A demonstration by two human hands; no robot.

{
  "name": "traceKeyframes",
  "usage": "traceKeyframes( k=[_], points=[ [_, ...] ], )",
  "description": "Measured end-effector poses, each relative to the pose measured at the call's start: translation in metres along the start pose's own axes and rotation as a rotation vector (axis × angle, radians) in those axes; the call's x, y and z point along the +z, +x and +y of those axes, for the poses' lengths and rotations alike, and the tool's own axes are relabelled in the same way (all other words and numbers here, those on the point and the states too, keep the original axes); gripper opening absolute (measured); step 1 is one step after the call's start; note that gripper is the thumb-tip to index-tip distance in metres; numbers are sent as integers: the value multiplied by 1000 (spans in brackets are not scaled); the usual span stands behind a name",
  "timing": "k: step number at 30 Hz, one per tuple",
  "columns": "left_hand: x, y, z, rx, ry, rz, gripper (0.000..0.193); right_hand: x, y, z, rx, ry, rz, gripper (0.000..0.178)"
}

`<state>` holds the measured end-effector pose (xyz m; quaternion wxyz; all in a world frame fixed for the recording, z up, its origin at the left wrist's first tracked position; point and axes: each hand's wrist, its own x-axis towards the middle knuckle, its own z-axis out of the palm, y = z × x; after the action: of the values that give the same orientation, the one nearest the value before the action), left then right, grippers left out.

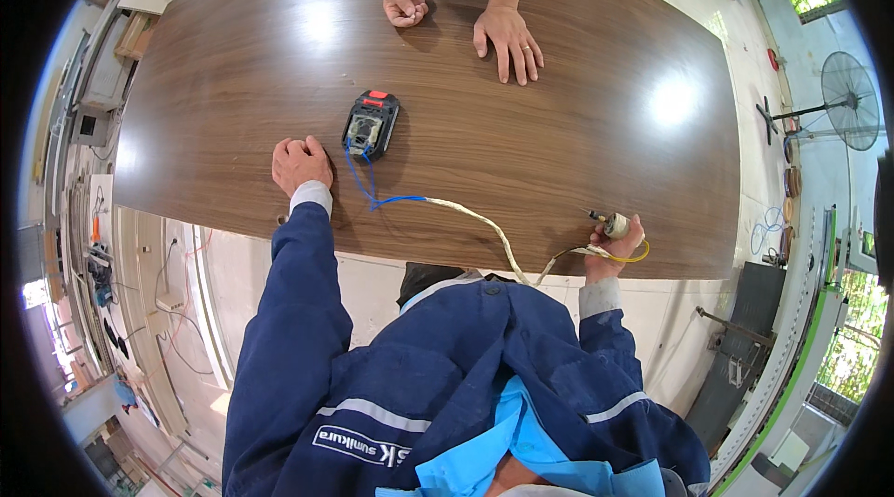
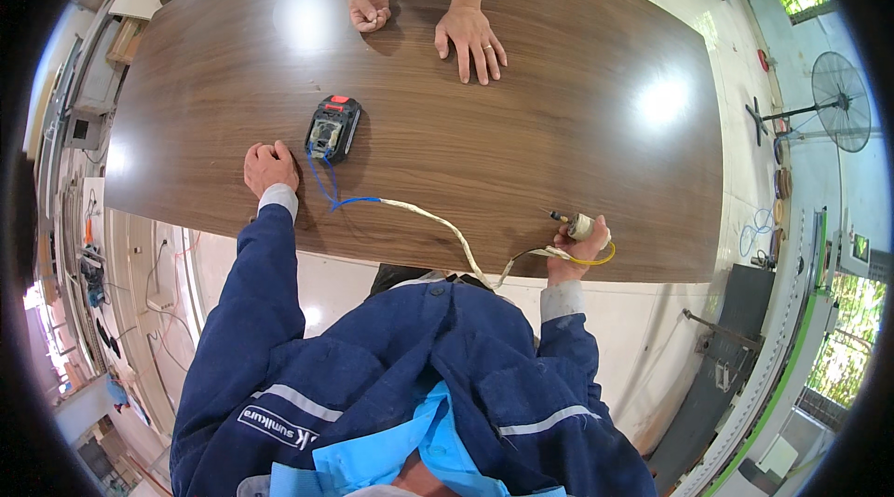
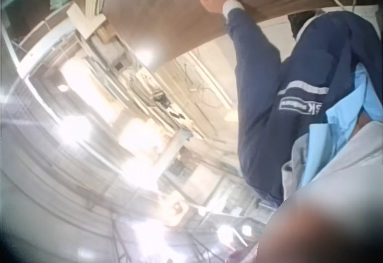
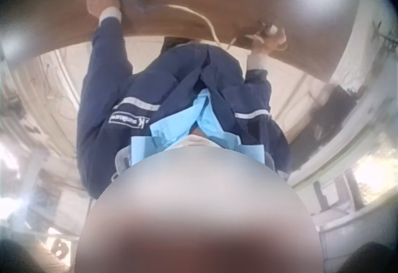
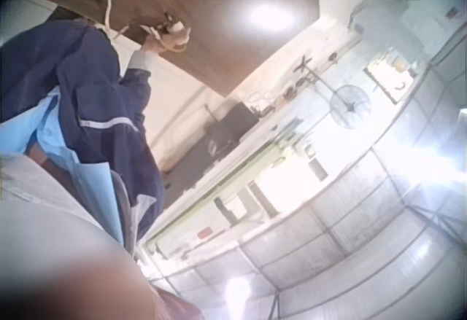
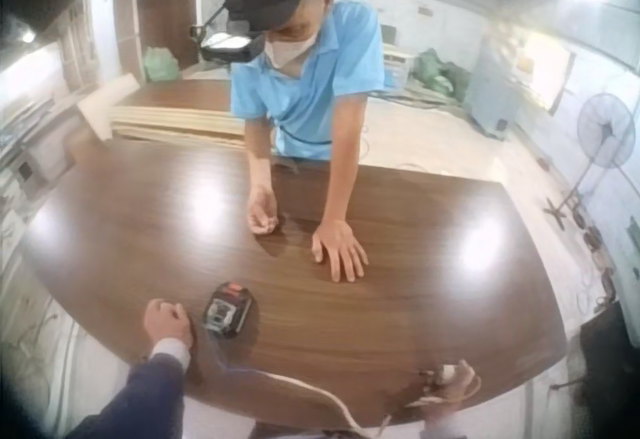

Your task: The person sands a large wooden tabletop using a handheld electric sander, moving it across the surface in multiple passes. They pause to inspect small wood chips, then continue sanding before walking away with the tools.

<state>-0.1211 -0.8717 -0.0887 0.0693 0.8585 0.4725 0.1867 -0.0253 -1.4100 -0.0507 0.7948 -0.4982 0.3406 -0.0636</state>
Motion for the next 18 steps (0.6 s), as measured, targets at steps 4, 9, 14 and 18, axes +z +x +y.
traceKeyframes(
  k=[4,9,14,18],
  points=[
    [0,0,-1,19,19,9,33,2,-2,-1,1,5,-19,43],
    [4,0,-2,20,-11,40,32,3,-2,-1,-19,-11,-3,43],
    [4,0,-3,12,-4,51,30,2,-2,-1,-12,-30,5,42],
    [3,0,-2,22,-7,58,30,0,1,-1,-5,-34,-5,40]
  ],
)
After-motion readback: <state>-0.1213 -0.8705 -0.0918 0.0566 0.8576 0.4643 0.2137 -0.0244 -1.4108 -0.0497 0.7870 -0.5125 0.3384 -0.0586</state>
